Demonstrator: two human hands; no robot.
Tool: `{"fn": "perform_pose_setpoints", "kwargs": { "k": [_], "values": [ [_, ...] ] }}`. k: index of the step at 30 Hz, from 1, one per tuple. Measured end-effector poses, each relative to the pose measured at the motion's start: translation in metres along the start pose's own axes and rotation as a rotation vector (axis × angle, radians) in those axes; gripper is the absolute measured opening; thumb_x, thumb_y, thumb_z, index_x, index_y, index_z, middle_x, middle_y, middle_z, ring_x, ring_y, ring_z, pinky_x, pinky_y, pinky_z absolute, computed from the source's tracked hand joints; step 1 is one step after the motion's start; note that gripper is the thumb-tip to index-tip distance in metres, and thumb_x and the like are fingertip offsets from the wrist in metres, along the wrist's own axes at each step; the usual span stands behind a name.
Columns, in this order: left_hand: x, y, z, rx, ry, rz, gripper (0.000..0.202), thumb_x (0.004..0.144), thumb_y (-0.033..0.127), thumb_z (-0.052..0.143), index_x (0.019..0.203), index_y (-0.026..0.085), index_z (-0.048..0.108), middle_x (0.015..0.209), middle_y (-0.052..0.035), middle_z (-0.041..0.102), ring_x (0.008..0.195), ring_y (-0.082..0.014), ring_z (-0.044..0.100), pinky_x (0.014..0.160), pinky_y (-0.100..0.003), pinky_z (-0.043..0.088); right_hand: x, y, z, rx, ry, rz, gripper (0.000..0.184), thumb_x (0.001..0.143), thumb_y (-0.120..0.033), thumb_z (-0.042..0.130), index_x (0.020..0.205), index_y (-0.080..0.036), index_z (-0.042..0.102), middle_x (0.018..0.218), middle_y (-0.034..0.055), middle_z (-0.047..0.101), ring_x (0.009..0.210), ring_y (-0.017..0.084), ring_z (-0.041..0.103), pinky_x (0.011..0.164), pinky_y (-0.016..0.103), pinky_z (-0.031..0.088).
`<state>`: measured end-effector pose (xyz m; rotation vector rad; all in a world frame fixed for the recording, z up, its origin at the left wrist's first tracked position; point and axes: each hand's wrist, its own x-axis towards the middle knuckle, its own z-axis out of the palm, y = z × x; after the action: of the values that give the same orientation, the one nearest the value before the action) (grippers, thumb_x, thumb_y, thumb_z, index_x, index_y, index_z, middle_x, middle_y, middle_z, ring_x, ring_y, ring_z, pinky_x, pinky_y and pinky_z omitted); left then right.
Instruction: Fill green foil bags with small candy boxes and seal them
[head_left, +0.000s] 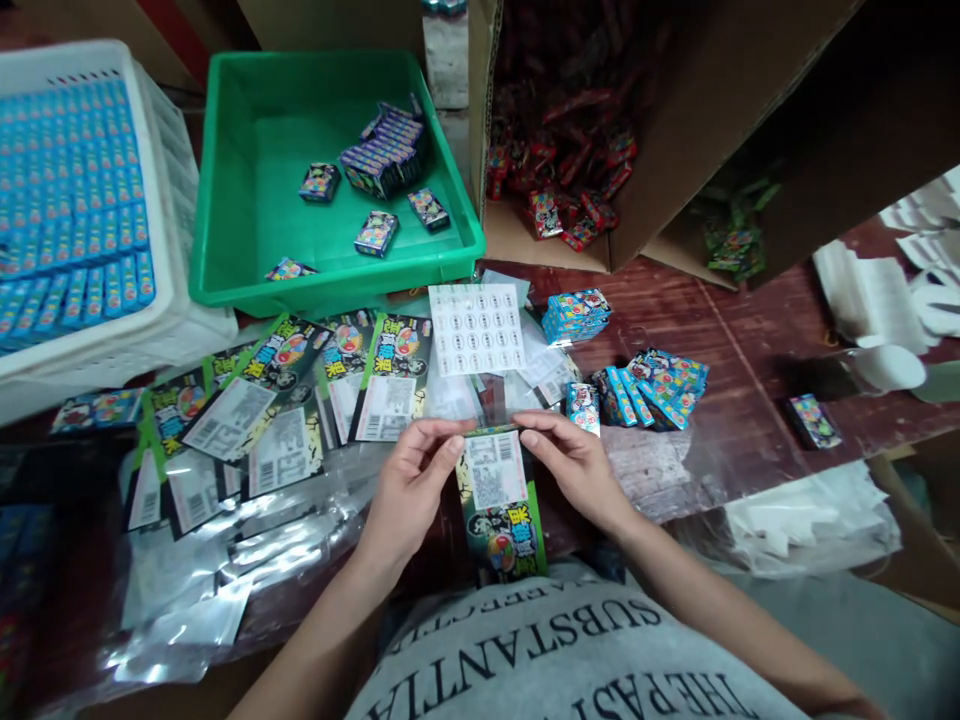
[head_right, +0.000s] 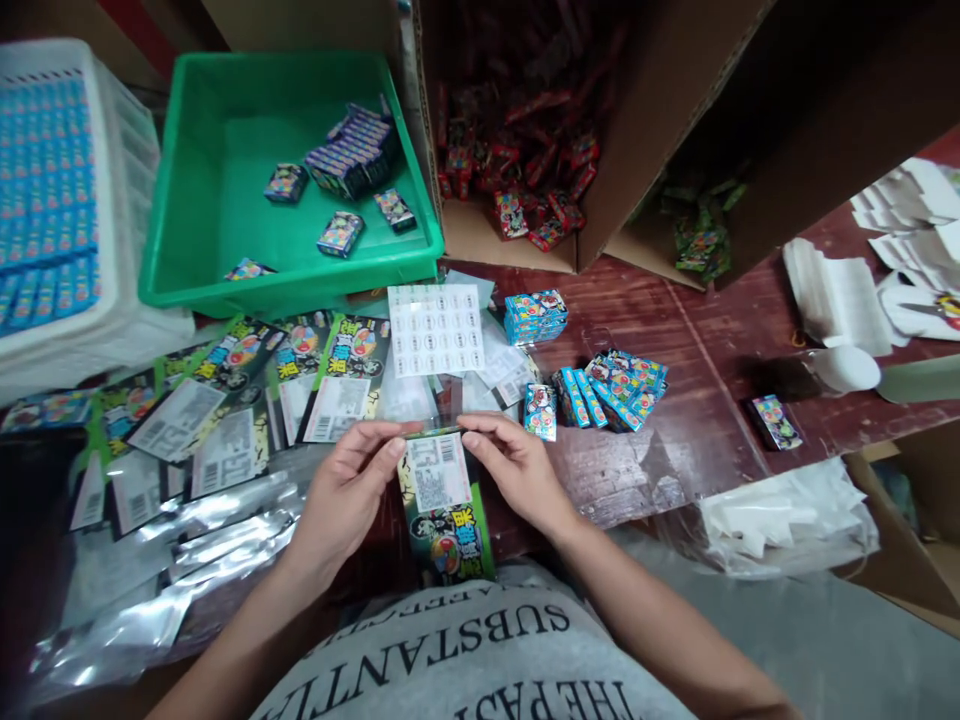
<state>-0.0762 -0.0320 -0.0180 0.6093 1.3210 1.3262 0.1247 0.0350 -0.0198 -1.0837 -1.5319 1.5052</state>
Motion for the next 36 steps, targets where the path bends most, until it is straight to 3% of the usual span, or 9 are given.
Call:
{"fn": "perform_pose_setpoints", "kwargs": {
  "k": [2,6,8,12,16,21,24,30,36],
  "values": [
    [0.002,0.003,0.0,-0.049,0.001,-0.007,0.037,0.088,0.034,0.079,0.117,0.026,0.059,0.111,-0.0041,0.077,0.103,-0.0179,0.07,0.095,-0.032,0.051,0.002,0.0,-0.002,0.001,-0.014,-0.016,0.023,0.095,-0.035,0.07,0.118,-0.032,0.074,0.122,0.0022,0.072,0.116,0.019,0.066,0.106,0.041,0.052],
    [0.004,0.009,0.002,-0.086,-0.009,-0.054,0.051,0.087,0.034,0.08,0.13,0.027,0.055,0.111,-0.005,0.076,0.103,-0.017,0.07,0.093,-0.031,0.052,-0.001,0.005,0.004,0.167,0.206,0.014,0.027,0.084,-0.033,0.082,0.108,-0.031,0.068,0.109,-0.0003,0.072,0.087,0.014,0.07,0.083,0.032,0.06],
    [0.005,0.01,0.003,-0.093,-0.007,-0.07,0.052,0.086,0.034,0.081,0.131,0.025,0.057,0.112,-0.0056,0.076,0.104,-0.0172,0.07,0.094,-0.031,0.052,-0.004,0.006,0.007,0.167,0.232,0.02,0.024,0.084,-0.032,0.082,0.104,-0.029,0.069,0.106,0.0001,0.072,0.088,0.015,0.07,0.082,0.031,0.059],
    [0.005,0.006,0.003,-0.08,-0.022,-0.088,0.049,0.086,0.036,0.081,0.13,0.023,0.063,0.113,-0.0057,0.076,0.105,-0.0178,0.069,0.096,-0.032,0.052,-0.003,0.002,0.003,0.044,0.128,-0.034,0.019,0.093,-0.031,0.073,0.112,-0.03,0.073,0.109,0.0021,0.074,0.098,0.016,0.07,0.09,0.035,0.058],
    [0.003,0.004,-0.002,0.088,-0.079,-0.037,0.025,0.091,0.038,0.075,0.111,0.022,0.074,0.112,-0.0048,0.077,0.103,-0.0174,0.069,0.099,-0.034,0.051,0.002,-0.004,-0.011,-0.02,-0.07,-0.111,0.01,0.097,-0.027,0.068,0.106,-0.029,0.074,0.114,0.0026,0.073,0.108,0.017,0.068,0.096,0.036,0.055],
    [0.0,0.019,-0.006,0.391,-0.175,0.123,0.017,0.093,0.038,0.07,0.097,0.022,0.075,0.115,-0.0055,0.076,0.108,-0.0197,0.069,0.1,-0.036,0.052,0.005,-0.016,-0.025,-0.094,-0.18,-0.161,0.026,0.097,-0.023,0.068,0.122,-0.032,0.07,0.112,0.0016,0.075,0.106,0.016,0.071,0.098,0.037,0.055],
    [-0.001,0.03,-0.004,0.463,-0.211,0.103,0.015,0.091,0.036,0.071,0.092,0.021,0.073,0.104,-0.0045,0.078,0.096,-0.0184,0.071,0.091,-0.034,0.055,0.009,-0.027,-0.027,-0.154,-0.282,-0.12,0.011,0.093,-0.028,0.074,0.104,-0.028,0.077,0.106,0.0024,0.077,0.102,0.018,0.071,0.096,0.037,0.055],
    [0.009,0.044,-0.001,0.516,-0.203,0.023,0.018,0.087,0.039,0.074,0.086,0.021,0.074,0.085,-0.0011,0.078,0.079,-0.0162,0.07,0.079,-0.031,0.055,0.022,-0.039,-0.019,-0.133,-0.199,0.155,0.019,0.088,-0.04,0.076,0.084,-0.021,0.075,0.082,0.0006,0.077,0.072,0.014,0.067,0.07,0.029,0.054],
    [0.014,0.044,-0.012,0.499,-0.292,-0.027,0.02,0.082,0.041,0.08,0.093,0.024,0.08,0.1,-0.0029,0.081,0.09,-0.0199,0.074,0.089,-0.036,0.058,0.028,-0.039,-0.027,-0.212,-0.271,0.07,0.018,0.09,-0.039,0.075,0.085,-0.022,0.077,0.085,0.0012,0.078,0.077,0.014,0.07,0.074,0.029,0.055]
  ]
}}
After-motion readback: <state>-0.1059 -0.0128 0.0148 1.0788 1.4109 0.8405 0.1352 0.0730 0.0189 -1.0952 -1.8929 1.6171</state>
